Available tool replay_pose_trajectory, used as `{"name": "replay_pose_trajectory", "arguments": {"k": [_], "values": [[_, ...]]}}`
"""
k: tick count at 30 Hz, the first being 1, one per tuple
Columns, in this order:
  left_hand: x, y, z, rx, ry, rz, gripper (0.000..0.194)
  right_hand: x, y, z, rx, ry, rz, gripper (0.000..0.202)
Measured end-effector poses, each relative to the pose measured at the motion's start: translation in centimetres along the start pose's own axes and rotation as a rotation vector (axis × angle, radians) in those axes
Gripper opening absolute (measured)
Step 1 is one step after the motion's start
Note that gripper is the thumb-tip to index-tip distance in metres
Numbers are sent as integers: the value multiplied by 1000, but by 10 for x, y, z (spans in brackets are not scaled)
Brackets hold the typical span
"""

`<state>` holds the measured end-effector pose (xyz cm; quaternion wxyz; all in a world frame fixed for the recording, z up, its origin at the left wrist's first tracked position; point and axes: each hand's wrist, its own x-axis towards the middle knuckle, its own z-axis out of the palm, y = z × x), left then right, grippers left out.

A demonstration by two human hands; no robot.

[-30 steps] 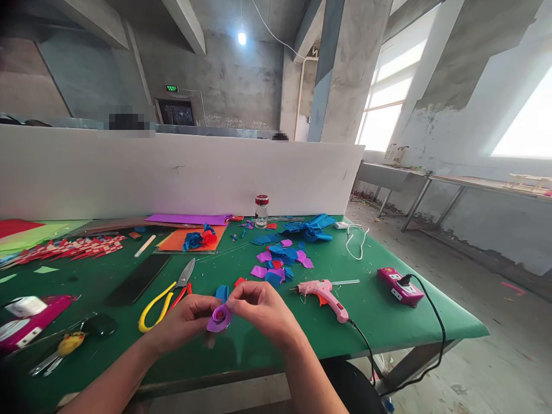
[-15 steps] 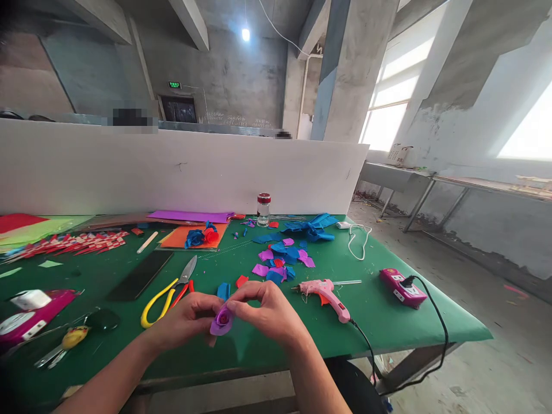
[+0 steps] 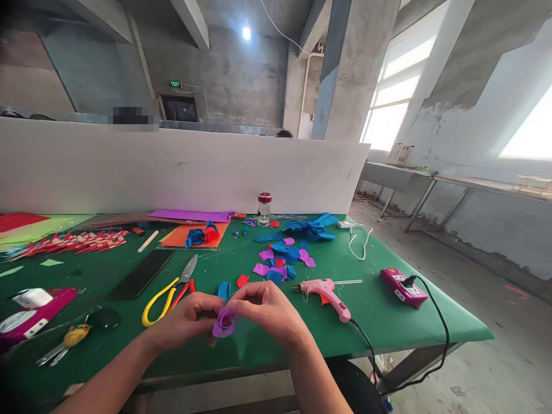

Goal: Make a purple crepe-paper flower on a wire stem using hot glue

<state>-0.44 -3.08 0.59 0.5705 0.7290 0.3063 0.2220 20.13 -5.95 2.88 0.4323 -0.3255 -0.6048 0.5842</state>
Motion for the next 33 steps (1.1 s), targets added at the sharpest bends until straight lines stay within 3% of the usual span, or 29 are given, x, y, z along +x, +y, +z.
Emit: {"name": "replay_pose_trajectory", "arguments": {"k": [5,11,19,23,26,29,33], "values": [[2,-3,0,-12,32,35,14,3,4,-1,35,79,-37,22],[7,-5,1,64,298,200,23,9,7,4,78,108,-128,42],[7,-4,2,167,452,306,19,11,14,14,118,156,-155,25],[10,-8,4,138,470,320,16,14,16,13,130,413,-198,25],[15,-13,7,90,614,355,15,17,17,16,173,543,-209,26],[20,-18,9,72,770,363,13,19,20,21,206,503,-170,29],[21,-21,9,150,868,380,9,22,25,26,221,450,-126,31]]}}
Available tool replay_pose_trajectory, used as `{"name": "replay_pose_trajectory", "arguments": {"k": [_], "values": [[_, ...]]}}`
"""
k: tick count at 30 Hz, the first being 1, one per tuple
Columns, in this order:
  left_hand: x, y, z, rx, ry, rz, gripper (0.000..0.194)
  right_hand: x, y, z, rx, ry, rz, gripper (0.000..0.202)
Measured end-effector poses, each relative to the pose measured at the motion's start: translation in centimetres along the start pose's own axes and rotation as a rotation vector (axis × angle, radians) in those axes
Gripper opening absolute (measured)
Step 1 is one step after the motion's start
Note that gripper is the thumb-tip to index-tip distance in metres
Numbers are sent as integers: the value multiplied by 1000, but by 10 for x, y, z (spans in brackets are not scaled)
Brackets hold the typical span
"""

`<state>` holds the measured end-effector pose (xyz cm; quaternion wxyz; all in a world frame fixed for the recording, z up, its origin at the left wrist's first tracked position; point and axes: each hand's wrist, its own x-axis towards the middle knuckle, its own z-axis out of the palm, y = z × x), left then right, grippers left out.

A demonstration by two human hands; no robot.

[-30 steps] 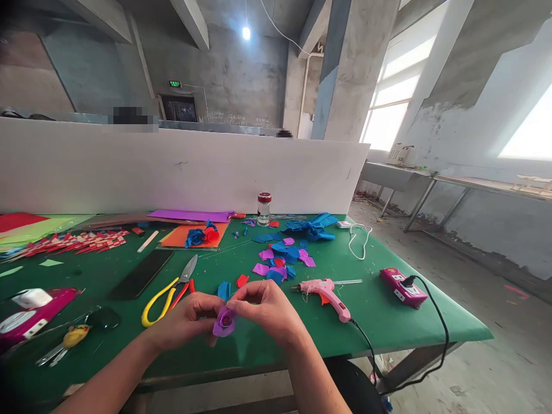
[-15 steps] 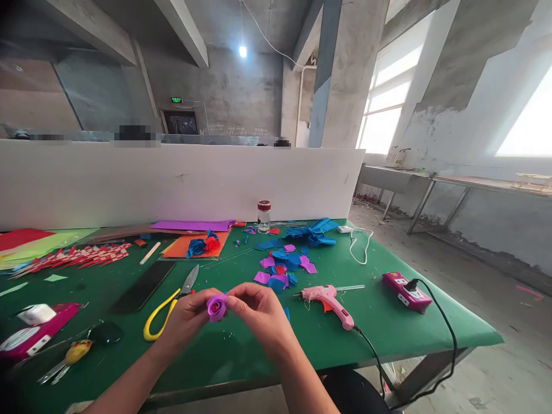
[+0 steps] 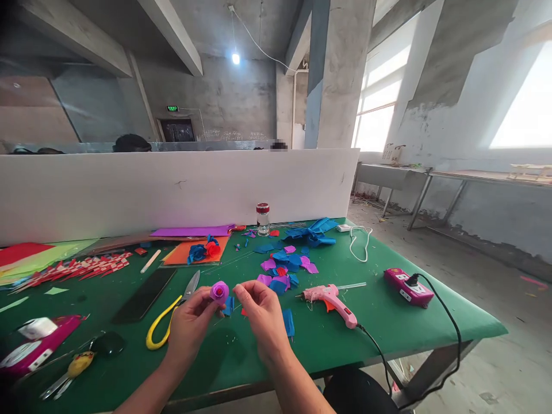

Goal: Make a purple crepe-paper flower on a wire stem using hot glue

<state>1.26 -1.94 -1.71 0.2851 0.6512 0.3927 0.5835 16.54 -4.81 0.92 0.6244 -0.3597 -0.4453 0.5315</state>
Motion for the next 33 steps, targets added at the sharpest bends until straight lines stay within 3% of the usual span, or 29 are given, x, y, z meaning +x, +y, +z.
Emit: {"name": "replay_pose_trajectory", "arguments": {"k": [19,33], "values": [[-4,-1,-1,163,-65,165,10,3,3,0,19,37,19,28],[-7,5,6,102,-58,53,14,2,0,-1,86,-2,85,31]]}}
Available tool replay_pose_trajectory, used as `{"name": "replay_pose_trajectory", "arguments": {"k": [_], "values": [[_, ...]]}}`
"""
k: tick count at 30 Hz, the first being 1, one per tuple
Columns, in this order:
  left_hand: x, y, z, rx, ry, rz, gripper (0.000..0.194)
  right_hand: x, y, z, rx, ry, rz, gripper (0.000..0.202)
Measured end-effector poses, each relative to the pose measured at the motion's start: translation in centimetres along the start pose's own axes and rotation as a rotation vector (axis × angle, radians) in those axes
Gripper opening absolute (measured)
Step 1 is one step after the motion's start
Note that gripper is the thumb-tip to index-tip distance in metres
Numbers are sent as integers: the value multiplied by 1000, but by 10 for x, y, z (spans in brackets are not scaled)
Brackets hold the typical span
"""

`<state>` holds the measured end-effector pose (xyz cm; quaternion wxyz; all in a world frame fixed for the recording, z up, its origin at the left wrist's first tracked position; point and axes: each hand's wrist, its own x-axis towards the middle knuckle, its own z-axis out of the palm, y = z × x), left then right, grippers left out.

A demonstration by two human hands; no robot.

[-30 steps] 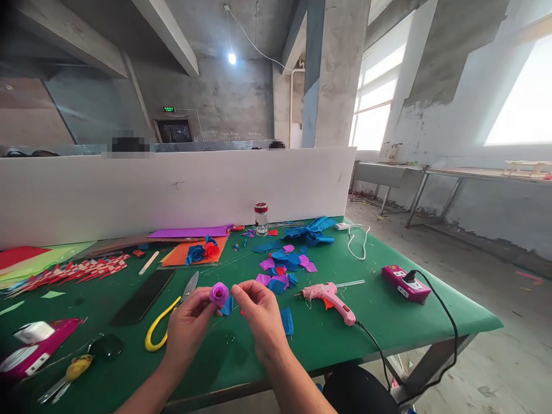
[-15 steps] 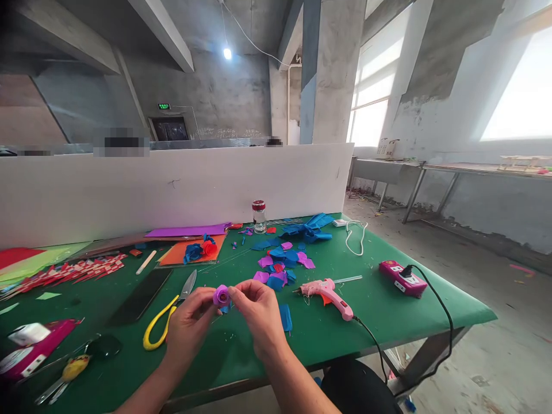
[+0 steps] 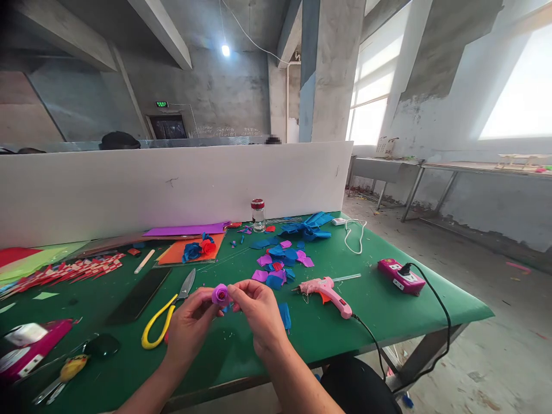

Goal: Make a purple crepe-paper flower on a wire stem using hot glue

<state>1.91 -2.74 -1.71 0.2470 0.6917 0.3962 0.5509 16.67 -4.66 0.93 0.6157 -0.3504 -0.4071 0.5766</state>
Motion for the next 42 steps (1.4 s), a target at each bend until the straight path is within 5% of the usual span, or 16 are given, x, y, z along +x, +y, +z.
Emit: {"name": "replay_pose_trajectory", "arguments": {"k": [23,33,42], "values": [[0,-2,1,-21,-26,-1,13,-1,0,0,189,10,123,33],[1,0,4,-96,25,-171,18,0,3,-1,168,74,-15,28],[-2,5,11,-298,122,-418,30,11,34,-4,-335,22,-146,29]]}}
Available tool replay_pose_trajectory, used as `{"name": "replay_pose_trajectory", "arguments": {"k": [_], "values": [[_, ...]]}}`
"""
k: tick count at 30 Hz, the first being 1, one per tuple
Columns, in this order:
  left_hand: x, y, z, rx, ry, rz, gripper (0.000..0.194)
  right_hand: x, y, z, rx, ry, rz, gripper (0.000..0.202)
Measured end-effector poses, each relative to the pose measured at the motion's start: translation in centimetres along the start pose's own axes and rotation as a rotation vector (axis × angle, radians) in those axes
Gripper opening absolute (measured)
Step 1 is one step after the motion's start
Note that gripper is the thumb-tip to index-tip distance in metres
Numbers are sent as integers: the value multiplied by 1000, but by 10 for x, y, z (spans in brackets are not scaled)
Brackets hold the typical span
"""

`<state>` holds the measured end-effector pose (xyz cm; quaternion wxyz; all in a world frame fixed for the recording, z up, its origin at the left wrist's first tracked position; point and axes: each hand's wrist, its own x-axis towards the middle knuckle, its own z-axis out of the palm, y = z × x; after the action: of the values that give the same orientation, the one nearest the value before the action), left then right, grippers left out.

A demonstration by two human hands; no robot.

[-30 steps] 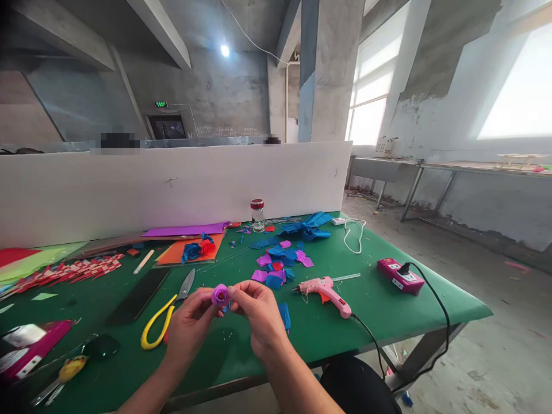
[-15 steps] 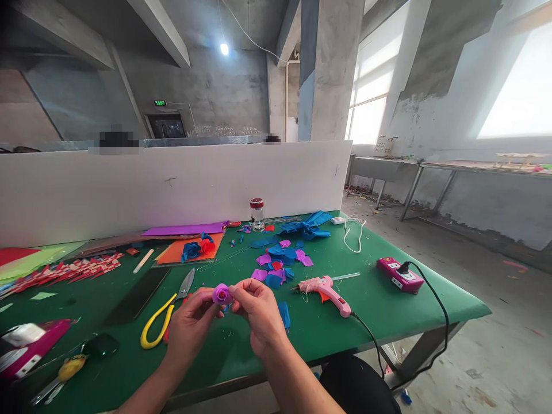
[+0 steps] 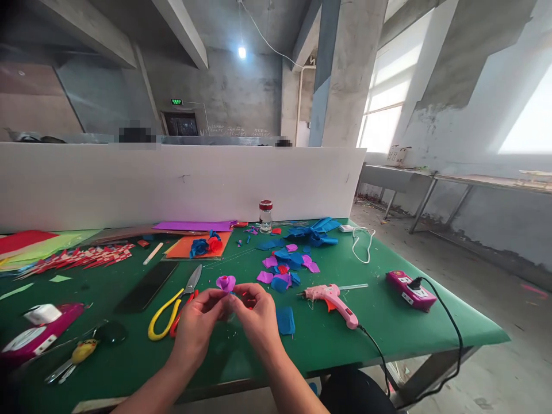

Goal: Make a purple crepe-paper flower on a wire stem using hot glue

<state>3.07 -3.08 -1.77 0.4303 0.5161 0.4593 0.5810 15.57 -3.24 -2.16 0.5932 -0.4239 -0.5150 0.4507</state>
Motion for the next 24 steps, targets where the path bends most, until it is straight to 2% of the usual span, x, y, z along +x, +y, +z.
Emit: {"name": "replay_pose_trajectory", "arguments": {"k": [9,16,24], "values": [[-9,-11,4,16,3,-3,23,-4,3,7,28,7,5,30],[-6,1,1,-75,-113,-2,24,0,1,-4,33,-38,-92,21],[-2,16,-7,-9,-216,127,20,1,-1,-8,27,-102,-232,17]]}}
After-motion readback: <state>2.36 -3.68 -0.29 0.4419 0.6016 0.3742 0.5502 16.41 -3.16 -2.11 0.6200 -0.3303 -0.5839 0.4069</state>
